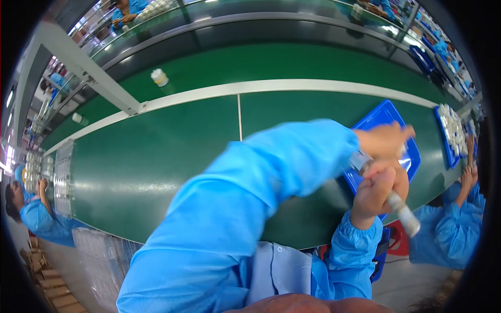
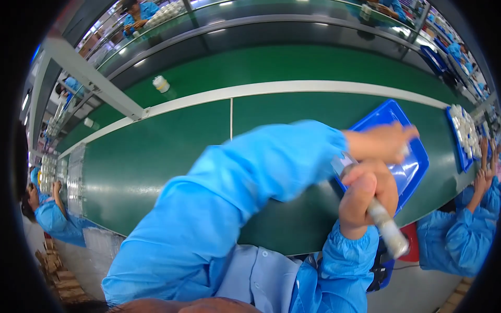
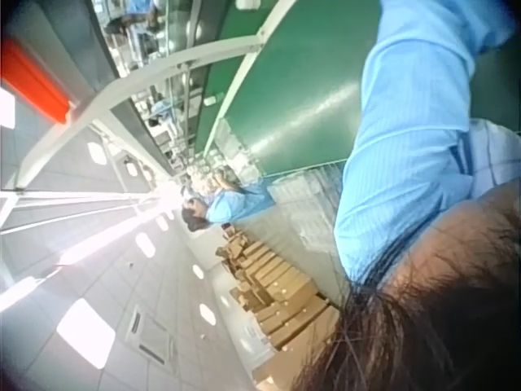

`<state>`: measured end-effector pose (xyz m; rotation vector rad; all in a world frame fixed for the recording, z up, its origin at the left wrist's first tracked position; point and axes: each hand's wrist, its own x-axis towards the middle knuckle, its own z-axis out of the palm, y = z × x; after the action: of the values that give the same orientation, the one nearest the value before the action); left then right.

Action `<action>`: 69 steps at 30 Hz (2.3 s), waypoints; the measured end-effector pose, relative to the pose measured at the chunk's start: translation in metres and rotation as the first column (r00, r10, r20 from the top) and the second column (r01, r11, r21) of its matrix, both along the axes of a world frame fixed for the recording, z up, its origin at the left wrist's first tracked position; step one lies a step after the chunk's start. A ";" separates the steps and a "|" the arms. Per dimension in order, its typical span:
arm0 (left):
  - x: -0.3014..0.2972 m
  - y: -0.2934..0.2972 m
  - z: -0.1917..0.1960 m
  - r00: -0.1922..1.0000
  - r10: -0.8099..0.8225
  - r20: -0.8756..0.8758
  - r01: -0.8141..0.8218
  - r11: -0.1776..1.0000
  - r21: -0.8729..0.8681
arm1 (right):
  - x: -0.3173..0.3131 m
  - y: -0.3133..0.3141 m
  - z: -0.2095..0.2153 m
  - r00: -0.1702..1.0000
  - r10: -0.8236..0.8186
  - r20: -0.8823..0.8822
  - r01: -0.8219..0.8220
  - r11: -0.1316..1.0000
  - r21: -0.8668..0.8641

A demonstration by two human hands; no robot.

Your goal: The person assembles small white plastic components on an industrial production line, using a pneumatic screwdriver to join the parts.

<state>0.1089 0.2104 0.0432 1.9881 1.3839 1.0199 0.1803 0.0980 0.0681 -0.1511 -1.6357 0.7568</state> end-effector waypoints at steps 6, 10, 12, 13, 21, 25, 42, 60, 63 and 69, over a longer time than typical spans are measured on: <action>-0.154 -0.142 -0.001 0.958 0.288 0.001 -0.281 0.934 0.222 | -0.019 0.013 -0.009 0.996 0.088 0.007 -0.084 0.976 -0.200; -0.152 -0.220 -0.021 0.936 0.351 0.010 -0.351 0.936 0.000 | -0.041 0.008 -0.011 0.976 0.188 0.112 -0.122 0.893 -0.433; -0.146 -0.224 -0.032 0.933 0.360 -0.020 -0.361 0.932 -0.028 | -0.045 0.008 -0.019 0.961 0.231 0.154 -0.124 0.852 -0.509; -0.145 -0.221 -0.035 0.937 0.348 -0.014 -0.348 0.937 0.018 | -0.046 0.008 -0.023 0.956 0.244 0.163 -0.129 0.849 -0.512; -0.140 -0.225 -0.042 0.958 0.286 0.040 -0.288 0.953 0.093 | -0.056 -0.002 -0.027 0.934 0.297 0.199 -0.152 0.835 -0.529; -0.140 -0.222 -0.044 0.963 0.265 0.048 -0.268 0.961 0.074 | -0.059 0.002 -0.031 0.921 0.304 0.242 -0.133 0.832 -0.538; -0.123 -0.228 -0.042 0.931 0.318 0.180 -0.334 0.941 0.062 | -0.054 0.003 -0.033 0.923 0.313 0.222 -0.155 0.833 -0.531; -0.122 -0.226 -0.048 0.952 0.260 0.160 -0.280 0.953 0.113 | -0.047 0.005 -0.027 0.921 0.321 0.222 -0.158 0.826 -0.541; -0.123 -0.224 -0.050 0.957 0.254 0.139 -0.274 0.949 0.154 | -0.049 0.006 -0.033 0.902 0.336 0.271 -0.146 0.828 -0.541; -0.121 -0.224 -0.040 0.934 0.358 0.019 -0.357 0.927 0.117 | -0.052 0.003 -0.037 0.914 0.326 0.240 -0.165 0.841 -0.515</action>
<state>-0.0124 -0.0134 0.0030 1.8553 1.7694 1.2846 0.1278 0.1009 0.0315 -0.4467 -1.7575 1.4061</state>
